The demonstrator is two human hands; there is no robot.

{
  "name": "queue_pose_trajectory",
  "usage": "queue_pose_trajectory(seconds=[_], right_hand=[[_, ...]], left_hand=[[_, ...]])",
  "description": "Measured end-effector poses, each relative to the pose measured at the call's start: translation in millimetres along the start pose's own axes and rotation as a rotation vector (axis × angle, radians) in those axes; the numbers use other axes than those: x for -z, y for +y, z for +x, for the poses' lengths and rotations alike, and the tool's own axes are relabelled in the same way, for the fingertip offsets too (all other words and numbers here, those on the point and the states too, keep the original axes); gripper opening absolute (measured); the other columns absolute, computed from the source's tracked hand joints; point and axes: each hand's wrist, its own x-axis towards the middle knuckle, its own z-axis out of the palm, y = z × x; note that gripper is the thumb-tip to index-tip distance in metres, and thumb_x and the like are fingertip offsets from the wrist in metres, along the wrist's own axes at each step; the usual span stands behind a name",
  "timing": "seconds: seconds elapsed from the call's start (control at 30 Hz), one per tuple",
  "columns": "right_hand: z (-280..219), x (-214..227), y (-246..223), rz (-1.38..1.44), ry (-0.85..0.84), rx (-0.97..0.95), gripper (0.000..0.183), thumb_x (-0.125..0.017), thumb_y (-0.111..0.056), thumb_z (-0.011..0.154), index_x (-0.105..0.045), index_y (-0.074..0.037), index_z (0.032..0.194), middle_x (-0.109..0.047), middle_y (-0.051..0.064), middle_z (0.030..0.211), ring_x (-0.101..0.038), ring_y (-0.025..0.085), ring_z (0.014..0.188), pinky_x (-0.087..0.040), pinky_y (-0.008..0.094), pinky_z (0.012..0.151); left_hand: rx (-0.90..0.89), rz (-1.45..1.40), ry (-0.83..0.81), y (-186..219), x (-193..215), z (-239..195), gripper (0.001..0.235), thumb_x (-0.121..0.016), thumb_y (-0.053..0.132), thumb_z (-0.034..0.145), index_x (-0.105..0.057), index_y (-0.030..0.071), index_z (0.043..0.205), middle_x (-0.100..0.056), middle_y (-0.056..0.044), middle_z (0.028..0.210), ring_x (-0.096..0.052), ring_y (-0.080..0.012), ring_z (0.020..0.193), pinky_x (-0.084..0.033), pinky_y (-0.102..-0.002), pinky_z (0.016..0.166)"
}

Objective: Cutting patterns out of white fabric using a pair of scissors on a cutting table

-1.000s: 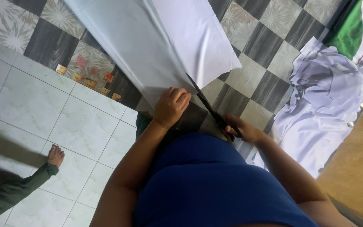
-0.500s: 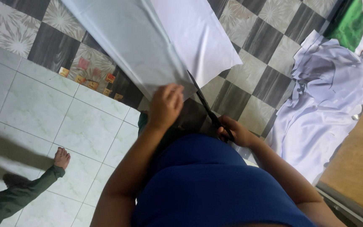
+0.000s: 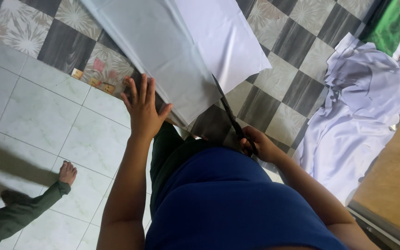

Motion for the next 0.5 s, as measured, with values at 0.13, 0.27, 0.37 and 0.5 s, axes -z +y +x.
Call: queue_pose_trajectory(seconds=[0.13,0.27,0.37,0.5], right_hand=[[-1,-4,-2,-0.039,0.059,-0.049,0.036,-0.062,-0.033,0.089,-0.058,0.0,0.102,-0.055,0.008,0.057,-0.056,0.016,0.049,-0.046,0.029,0.046],[-2,-7,-3,-0.051,0.101,-0.071,0.036,-0.064,-0.032,0.088,-0.057,0.001,0.101,-0.054,0.009,0.054,-0.055,0.016,0.046,-0.045,0.027,0.044],[-3,-5,7,-0.035,0.116,-0.089,0.037,-0.064,-0.033,0.088,-0.058,0.001,0.101,-0.054,0.009,0.054,-0.054,0.017,0.045,-0.044,0.028,0.042],[4,4,22,-0.01,0.089,-0.098,0.041,-0.066,-0.036,0.086,-0.057,0.001,0.1,-0.056,0.011,0.054,-0.057,0.018,0.046,-0.046,0.028,0.043]], left_hand=[[0.006,-0.014,-0.011,-5,-6,0,0.083,-0.068,0.044,0.081,-0.035,0.005,0.146,-0.025,-0.017,0.153,-0.01,-0.043,0.141,-0.008,-0.072,0.102],[0.007,-0.012,-0.007,-9,-12,-1,0.086,-0.067,0.048,0.079,-0.034,0.006,0.146,-0.023,-0.016,0.154,-0.009,-0.0425,0.142,-0.007,-0.073,0.102],[-0.003,-0.02,-0.005,-11,-13,-1,0.085,-0.065,0.05,0.081,-0.033,0.006,0.147,-0.022,-0.016,0.154,-0.007,-0.0422,0.142,-0.005,-0.072,0.102],[-0.011,-0.014,0.009,-13,-17,-1,0.086,-0.065,0.05,0.081,-0.033,0.006,0.147,-0.022,-0.017,0.154,-0.007,-0.0422,0.142,-0.004,-0.072,0.102]])
